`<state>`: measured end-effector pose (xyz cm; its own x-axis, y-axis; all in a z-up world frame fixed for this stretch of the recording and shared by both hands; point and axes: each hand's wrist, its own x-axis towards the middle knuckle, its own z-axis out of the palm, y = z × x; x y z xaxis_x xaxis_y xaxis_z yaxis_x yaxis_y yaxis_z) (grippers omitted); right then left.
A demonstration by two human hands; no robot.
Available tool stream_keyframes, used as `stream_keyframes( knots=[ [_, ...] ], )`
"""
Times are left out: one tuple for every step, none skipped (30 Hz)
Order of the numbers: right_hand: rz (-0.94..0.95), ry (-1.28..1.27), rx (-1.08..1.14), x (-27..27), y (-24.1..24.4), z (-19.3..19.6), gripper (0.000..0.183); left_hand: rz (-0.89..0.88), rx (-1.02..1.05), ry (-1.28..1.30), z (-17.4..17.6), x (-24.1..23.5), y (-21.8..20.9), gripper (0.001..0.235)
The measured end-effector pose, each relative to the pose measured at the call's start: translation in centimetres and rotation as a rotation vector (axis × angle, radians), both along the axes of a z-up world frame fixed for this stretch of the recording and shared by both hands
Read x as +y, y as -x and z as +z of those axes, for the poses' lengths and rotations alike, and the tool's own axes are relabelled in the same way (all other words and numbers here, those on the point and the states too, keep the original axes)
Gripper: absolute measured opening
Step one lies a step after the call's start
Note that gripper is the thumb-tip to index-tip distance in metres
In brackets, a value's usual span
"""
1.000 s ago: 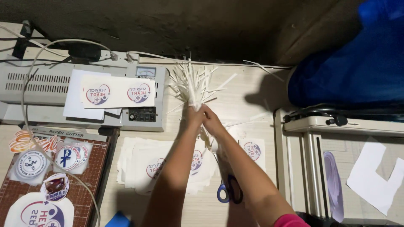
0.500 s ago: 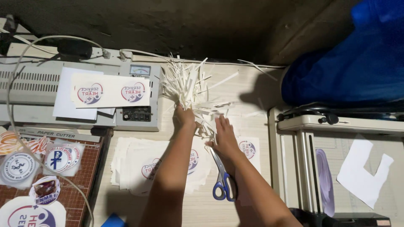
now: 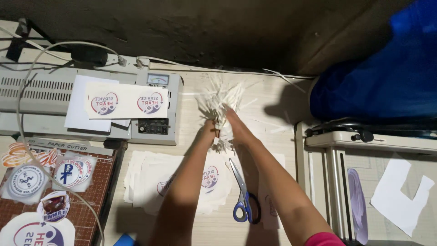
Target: Cutting out circular stickers from a printed sheet using scissors.
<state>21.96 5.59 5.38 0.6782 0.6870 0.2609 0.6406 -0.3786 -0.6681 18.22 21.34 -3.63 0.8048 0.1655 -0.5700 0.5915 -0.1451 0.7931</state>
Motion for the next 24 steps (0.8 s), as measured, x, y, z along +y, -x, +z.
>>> stream_keyframes(
  knots=[
    [0.001,0.001,0.000,0.2,0.1,0.2,0.109,0.001,0.000,0.001,-2.1,0.1,-0.4,0.025],
    [-0.044,-0.044,0.156,0.3,0.3,0.3,0.095,0.010,-0.049,0.251,-4.1,0.2,-0.8,0.026],
    [-0.090,-0.087,0.312,0.4,0.5,0.6,0.081,0.019,-0.098,0.503,-6.2,0.1,-1.3,0.027],
    [-0.091,-0.086,0.311,0.0,0.3,-0.4,0.081,0.018,-0.099,0.505,-2.6,-0.2,-1.0,0.027],
    [-0.181,-0.187,0.554,-0.1,0.1,-1.3,0.066,0.049,-0.047,0.481,1.0,-0.2,-0.7,0.032],
    [-0.270,-0.288,0.798,-0.2,-0.1,-2.3,0.053,0.079,0.005,0.457,4.5,-0.3,-0.5,0.039],
    [-0.268,-0.288,0.798,-0.4,-0.5,-3.4,0.053,0.080,0.004,0.456,5.0,-1.0,-0.4,0.039],
    [-0.319,-0.338,0.796,-0.6,-0.9,-4.5,0.044,0.113,-0.025,0.364,5.4,-1.8,-0.4,0.049],
    [-0.370,-0.389,0.793,-0.8,-1.3,-5.7,0.036,0.145,-0.055,0.271,5.9,-2.5,-0.4,0.059],
    [-0.369,-0.389,0.793,-0.7,-2.2,-7.8,0.036,0.145,-0.056,0.270,5.2,-2.9,0.3,0.059],
    [-0.438,-0.464,0.802,-0.8,-3.1,-10.0,0.031,0.173,-0.256,0.141,4.5,-3.4,1.1,0.069],
    [-0.507,-0.539,0.810,-0.9,-3.9,-12.1,0.025,0.197,-0.455,0.011,3.7,-3.9,1.9,0.081],
    [-0.507,-0.539,0.810,-0.6,-4.0,-10.7,0.025,0.197,-0.455,0.011,5.1,-3.7,2.5,0.081],
    [-0.537,-0.672,0.906,-0.4,-4.1,-9.2,0.024,0.164,-0.579,-0.152,6.4,-3.4,3.0,0.090],
    [-0.567,-0.804,1.002,-0.1,-4.1,-7.8,0.023,0.129,-0.698,-0.315,7.8,-3.2,3.6,0.100],
    [-0.567,-0.802,1.002,-0.2,-3.8,-7.8,0.023,0.130,-0.697,-0.314,7.3,-3.1,3.7,0.100],
    [-0.539,-0.802,1.044,-0.3,-3.7,-7.8,0.025,0.099,-0.663,-0.271,6.9,-3.0,3.6,0.107],
    [-0.510,-0.800,1.085,-0.3,-3.6,-7.7,0.027,0.069,-0.628,-0.228,6.6,-2.9,3.5,0.114],
    [-0.508,-0.799,1.084,-0.1,-3.1,-8.1,0.027,0.070,-0.630,-0.228,7.5,-2.9,3.2,0.114],
    [-0.504,-0.684,1.128,0.2,-2.5,-8.4,0.027,0.070,-0.547,-0.115,8.5,-2.9,2.8,0.117],
    [-0.502,-0.568,1.171,0.3,-1.9,-8.8,0.028,0.067,-0.462,-0.002,9.4,-3.0,2.6,0.120],
    [-0.503,-0.568,1.170,0.9,-1.2,-7.4,0.028,0.066,-0.463,-0.001,6.7,-3.0,2.2,0.120],
    [-0.398,-0.519,1.134,1.3,-0.8,-6.0,0.032,0.103,-0.428,0.090,4.1,-3.2,1.6,0.110],
    [-0.294,-0.468,1.095,1.7,-0.4,-4.6,0.038,0.139,-0.393,0.181,1.5,-3.3,1.0,0.101]
  ],
)
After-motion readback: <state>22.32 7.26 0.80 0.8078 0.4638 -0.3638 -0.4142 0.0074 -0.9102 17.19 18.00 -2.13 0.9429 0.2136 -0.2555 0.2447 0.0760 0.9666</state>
